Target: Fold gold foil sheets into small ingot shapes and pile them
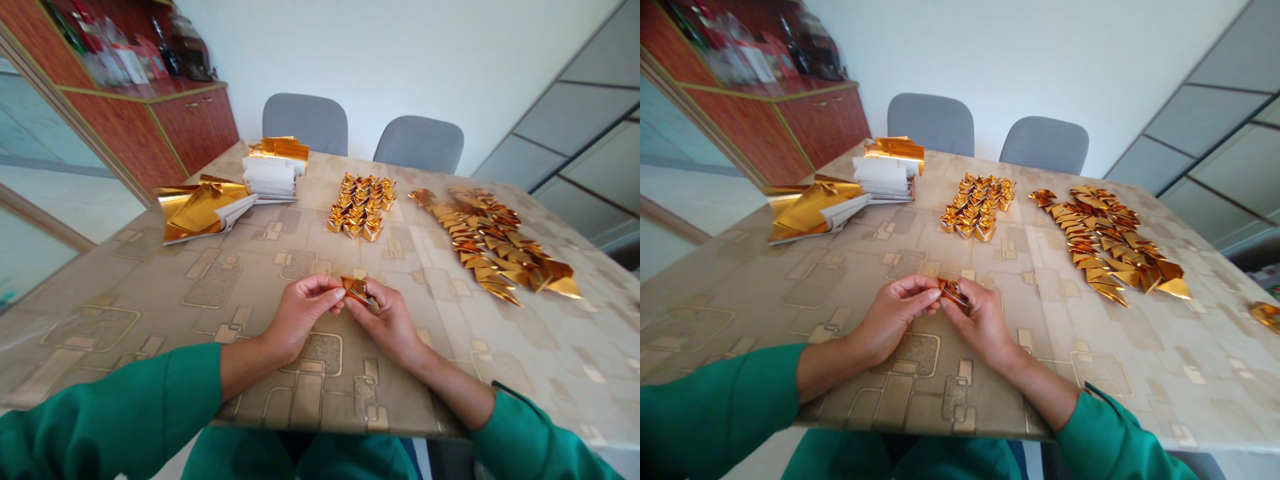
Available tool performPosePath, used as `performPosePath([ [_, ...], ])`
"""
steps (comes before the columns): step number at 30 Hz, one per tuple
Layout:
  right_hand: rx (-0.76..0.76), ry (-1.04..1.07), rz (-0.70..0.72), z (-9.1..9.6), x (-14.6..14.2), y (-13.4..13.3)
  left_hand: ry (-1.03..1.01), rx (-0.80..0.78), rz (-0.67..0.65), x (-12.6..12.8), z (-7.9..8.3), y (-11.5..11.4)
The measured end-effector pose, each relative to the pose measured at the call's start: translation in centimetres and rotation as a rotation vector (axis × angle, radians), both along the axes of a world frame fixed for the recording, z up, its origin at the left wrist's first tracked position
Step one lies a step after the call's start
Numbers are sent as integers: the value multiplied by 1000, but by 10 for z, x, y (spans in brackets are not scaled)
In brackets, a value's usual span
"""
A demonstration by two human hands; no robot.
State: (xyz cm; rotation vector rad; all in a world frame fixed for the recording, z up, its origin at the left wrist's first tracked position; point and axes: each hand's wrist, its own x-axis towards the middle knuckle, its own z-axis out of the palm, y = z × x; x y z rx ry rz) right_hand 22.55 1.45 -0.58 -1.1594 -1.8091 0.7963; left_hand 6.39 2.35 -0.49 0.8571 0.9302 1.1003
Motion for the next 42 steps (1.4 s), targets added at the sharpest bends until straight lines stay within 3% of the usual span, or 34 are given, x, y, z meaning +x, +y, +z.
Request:
performPosePath([
  [6, -69, 42, -12, 3, -2, -2, -12, -1, -63, -1, 1, 0],
  [11, -432, 409, 201, 12, 6, 0, -138, -79, -225, -8, 6, 5],
  [14, -656, 605, 243, 17, 9, 0, -198, -139, -365, -12, 8, 8],
  [20, -867, 753, 359, 18, 13, -2, -317, -214, -547, -16, 10, 7],
  [27, -903, 859, 381, 17, 14, -1, -475, -290, -527, -13, 16, 1],
  [34, -831, 800, 352, 19, 13, -3, -500, -308, -534, -13, 17, 0],
  [42, -959, 948, 533, 22, 13, -5, -494, -283, -615, -10, 11, -1],
])
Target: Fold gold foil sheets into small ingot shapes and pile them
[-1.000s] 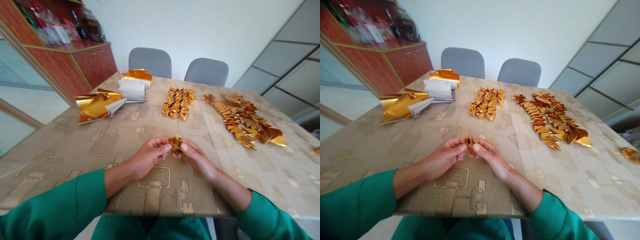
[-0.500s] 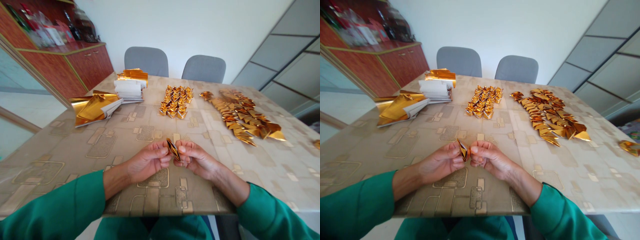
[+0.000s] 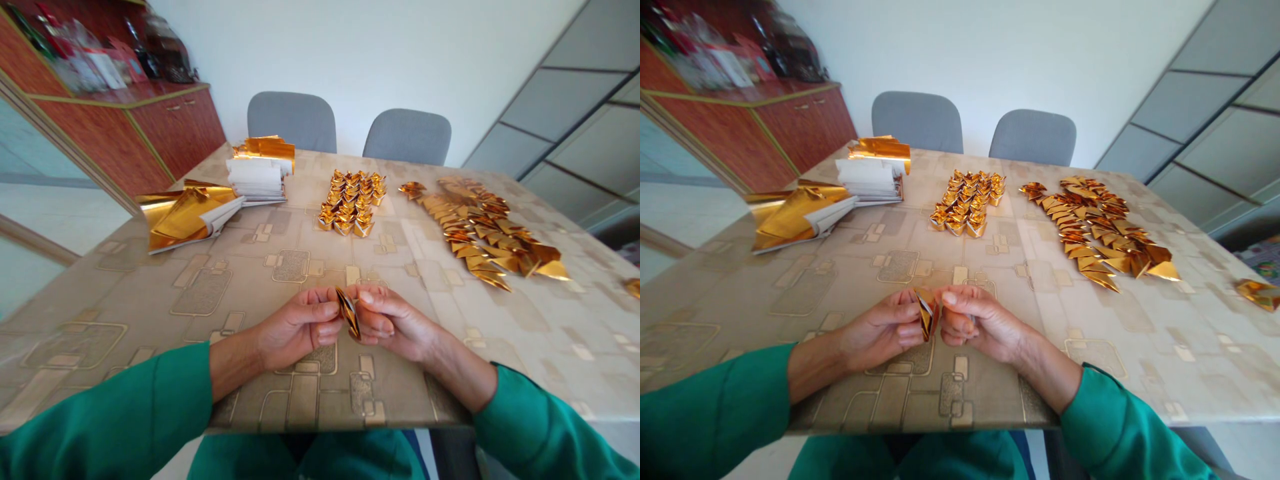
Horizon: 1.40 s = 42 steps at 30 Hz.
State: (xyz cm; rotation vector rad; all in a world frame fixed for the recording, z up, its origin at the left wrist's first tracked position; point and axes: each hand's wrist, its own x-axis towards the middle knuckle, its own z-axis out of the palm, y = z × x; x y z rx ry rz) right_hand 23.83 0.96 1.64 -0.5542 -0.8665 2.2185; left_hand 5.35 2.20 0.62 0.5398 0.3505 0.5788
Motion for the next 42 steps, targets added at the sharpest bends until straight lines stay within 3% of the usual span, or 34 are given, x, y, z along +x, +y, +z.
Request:
performPosePath([
  [10, -75, 49, 21, -7, 1, 1, -98, -246, 101, 0, 1, -2],
  [19, 109, -92, -90, -7, 3, -1, -64, -123, 226, 3, 5, -2],
  [23, 66, -72, 3, -3, 4, 0, -85, -136, 202, 2, 6, -3],
  [27, 24, -84, -67, -3, 1, 1, -78, -179, 183, 1, 7, -3],
  [31, 22, -104, -87, -6, 0, 3, -60, -117, 198, 1, 6, -3],
  [37, 31, -144, -105, -9, -1, 2, 170, 63, 280, 3, 5, -7],
  [42, 40, -157, -88, -12, -3, 2, 290, 116, 334, 4, 5, -8],
])
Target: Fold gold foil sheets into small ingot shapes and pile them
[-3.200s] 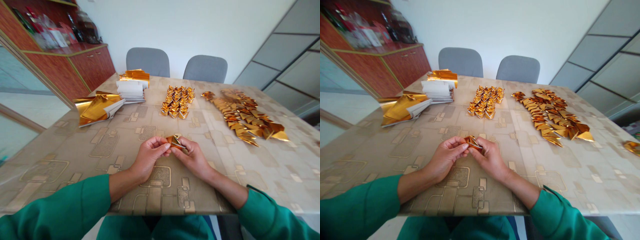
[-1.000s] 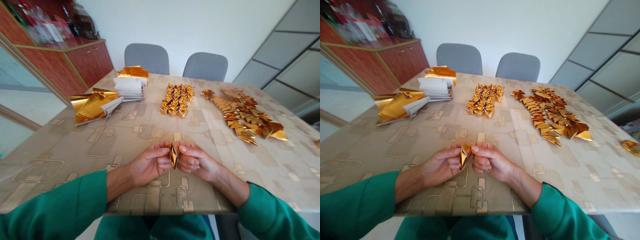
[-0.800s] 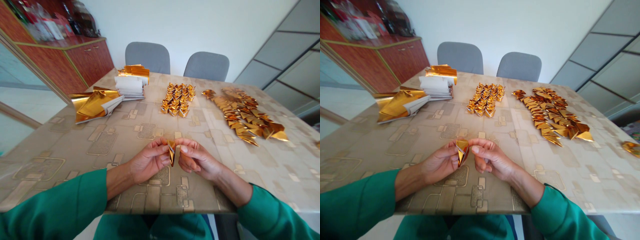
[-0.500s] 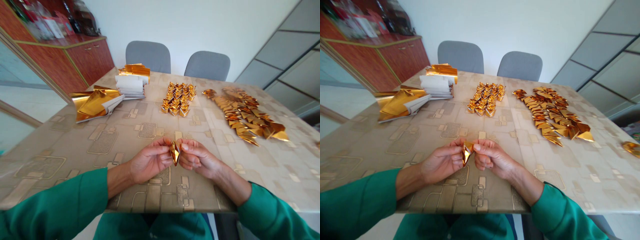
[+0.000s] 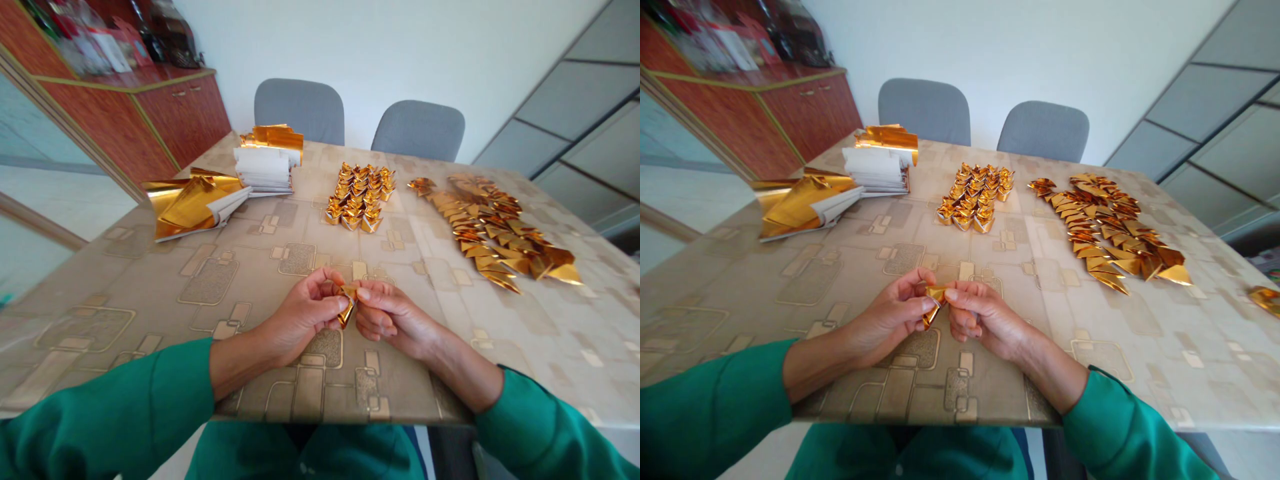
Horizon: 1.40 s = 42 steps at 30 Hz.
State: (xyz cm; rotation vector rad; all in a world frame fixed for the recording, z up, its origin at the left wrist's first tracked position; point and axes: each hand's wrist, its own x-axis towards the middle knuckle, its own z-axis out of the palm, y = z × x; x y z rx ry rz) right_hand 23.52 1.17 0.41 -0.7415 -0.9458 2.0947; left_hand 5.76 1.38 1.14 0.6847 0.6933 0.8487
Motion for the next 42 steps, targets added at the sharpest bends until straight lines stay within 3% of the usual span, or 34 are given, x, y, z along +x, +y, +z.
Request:
performPosePath([
  [15, -47, 28, -16, -3, 0, 2, -37, -62, -37, -2, 0, 2],
  [22, -86, 27, 25, -1, 0, 2, 1, -18, 22, 1, -4, 1],
  [31, -98, 62, 25, 0, 4, 5, -160, -119, -40, -3, 0, 4],
  [38, -77, 50, 36, -3, 2, 4, -31, -70, -89, -4, -5, 2],
  [42, -54, 29, 13, -3, 1, 4, -64, -116, -68, -4, -5, 3],
])
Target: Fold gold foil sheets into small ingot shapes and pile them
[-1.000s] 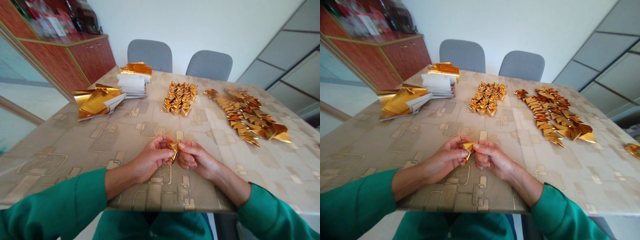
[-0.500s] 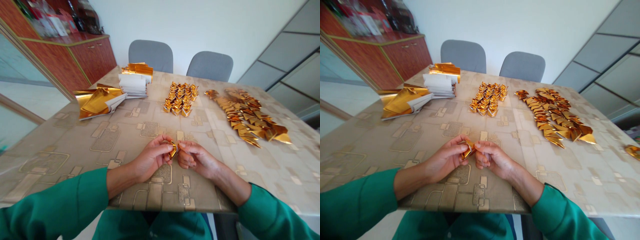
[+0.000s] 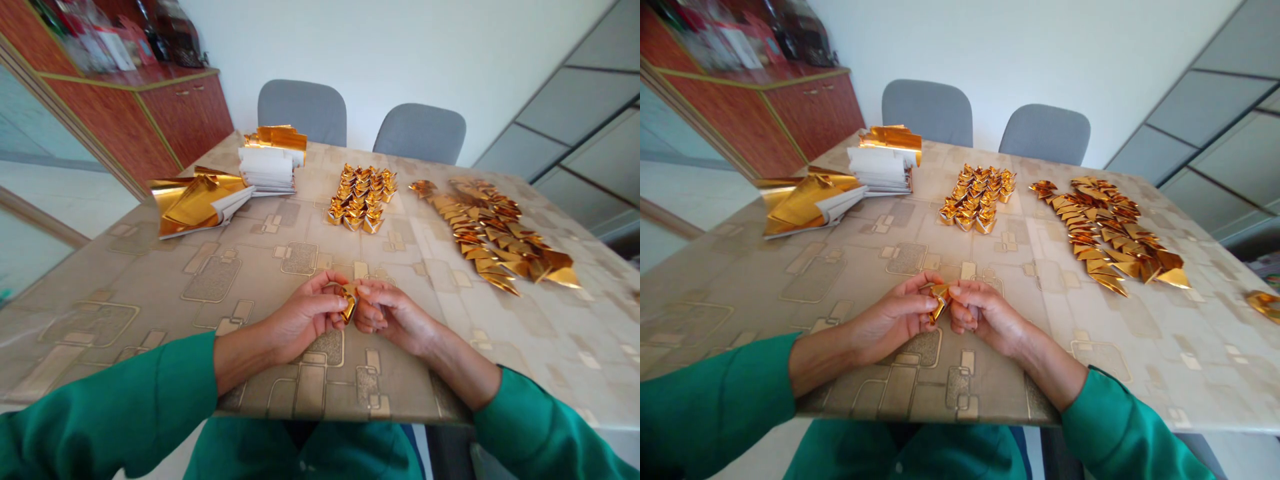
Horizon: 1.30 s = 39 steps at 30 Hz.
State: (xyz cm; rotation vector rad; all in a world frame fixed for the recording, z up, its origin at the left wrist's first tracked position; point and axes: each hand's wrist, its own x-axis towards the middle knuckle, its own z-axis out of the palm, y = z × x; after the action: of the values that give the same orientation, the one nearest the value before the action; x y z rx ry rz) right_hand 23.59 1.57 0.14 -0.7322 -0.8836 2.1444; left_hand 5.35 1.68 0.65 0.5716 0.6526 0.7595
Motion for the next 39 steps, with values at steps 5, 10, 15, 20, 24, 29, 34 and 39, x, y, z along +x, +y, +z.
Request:
performPosePath([
  [5, -29, 1, 21, 2, 2, 1, -118, -87, -5, 0, 2, 2],
  [10, -21, 6, 22, 0, 2, 1, -61, -66, 19, 1, 3, 0],
  [15, 8, -46, 4, 0, -2, 0, 77, -25, 52, 1, 4, -1],
  [20, 11, -54, -8, 2, -2, -1, 59, -4, 23, 1, 2, -1],
  [24, 37, -48, -2, 1, -1, -2, 107, 33, 7, 1, 0, 1],
  [29, 18, -36, 18, 0, 0, -1, 67, 7, -47, -1, -1, 2],
  [34, 1, -25, 33, 0, 0, 0, 79, 17, -4, 1, 2, 1],
  [39, -7, -32, 10, 0, -1, -1, 104, 18, 30, 2, 2, 1],
])
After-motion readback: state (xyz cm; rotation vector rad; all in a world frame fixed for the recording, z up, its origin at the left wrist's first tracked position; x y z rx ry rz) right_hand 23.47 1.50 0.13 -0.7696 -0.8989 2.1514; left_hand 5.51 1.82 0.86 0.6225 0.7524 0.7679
